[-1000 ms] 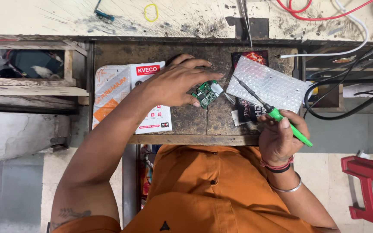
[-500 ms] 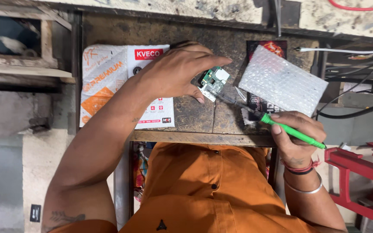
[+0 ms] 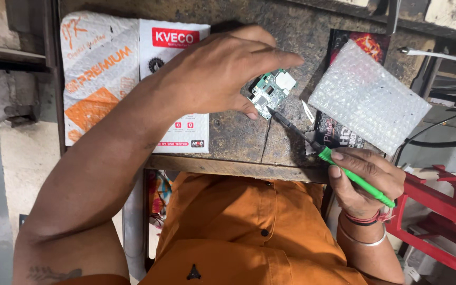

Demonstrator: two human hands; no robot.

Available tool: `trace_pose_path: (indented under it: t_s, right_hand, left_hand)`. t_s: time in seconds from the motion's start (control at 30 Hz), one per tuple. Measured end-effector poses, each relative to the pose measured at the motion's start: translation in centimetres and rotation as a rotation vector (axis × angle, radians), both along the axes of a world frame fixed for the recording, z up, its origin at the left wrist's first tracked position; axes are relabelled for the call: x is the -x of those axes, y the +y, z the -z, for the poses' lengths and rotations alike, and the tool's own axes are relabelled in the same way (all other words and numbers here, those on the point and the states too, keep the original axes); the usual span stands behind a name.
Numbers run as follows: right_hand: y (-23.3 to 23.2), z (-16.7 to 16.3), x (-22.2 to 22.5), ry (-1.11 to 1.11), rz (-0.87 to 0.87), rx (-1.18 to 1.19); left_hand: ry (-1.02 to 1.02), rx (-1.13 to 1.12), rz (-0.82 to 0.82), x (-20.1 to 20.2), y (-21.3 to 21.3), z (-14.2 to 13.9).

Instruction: The person holds a small green circuit board in the left hand and uses a green-handled soldering iron in the right hand to apply heat to several solder joints. The board is rotated and repositioned to access different points while the soldering iron is applied continuously.

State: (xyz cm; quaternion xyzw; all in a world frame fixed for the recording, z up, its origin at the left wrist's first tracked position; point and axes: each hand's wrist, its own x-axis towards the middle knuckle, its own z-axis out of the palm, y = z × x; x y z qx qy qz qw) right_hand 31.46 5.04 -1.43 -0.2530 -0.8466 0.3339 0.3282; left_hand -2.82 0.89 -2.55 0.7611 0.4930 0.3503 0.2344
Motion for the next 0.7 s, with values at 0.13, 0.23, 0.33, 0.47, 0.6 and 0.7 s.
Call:
trace_pose_path:
  t_s: [0.13,0.23,0.33,0.47,0.6,0.7]
  right_hand:
    - [-0.04,0.24,-0.14,0.008,-0.004,-0.001]
    - [-0.04,0.26,-0.28,0.005,-0.014,0.007]
    - [-0.06,0.23,-0.47,-0.008,-0.021,0.005]
    - [-0.1,0.27,-0.65,-0.022,0.002,0.009]
    - [-0.12,0.35,-0.6,-0.017,-0.003,0.018]
    - [-0.13,0.33,-0.53,-0.009,-0.019,0.013]
  left_hand:
    - [0.015,-0.005,-0.012,0.03,-0.03,-0.22]
    - [0.022,-0.018,-0.02,-0.07,0.02,-0.35]
    - [0.041,-0.002,-0.04,-0.24,-0.1,-0.28]
    - [0.047,-0.003,-0.046,-0.28,-0.16,-0.28]
    - [0.039,0.024,-0.061,-0.47,-0.14,-0.22]
    - [0.039,0.032,-0.055,-0.39,-0.11,-0.3]
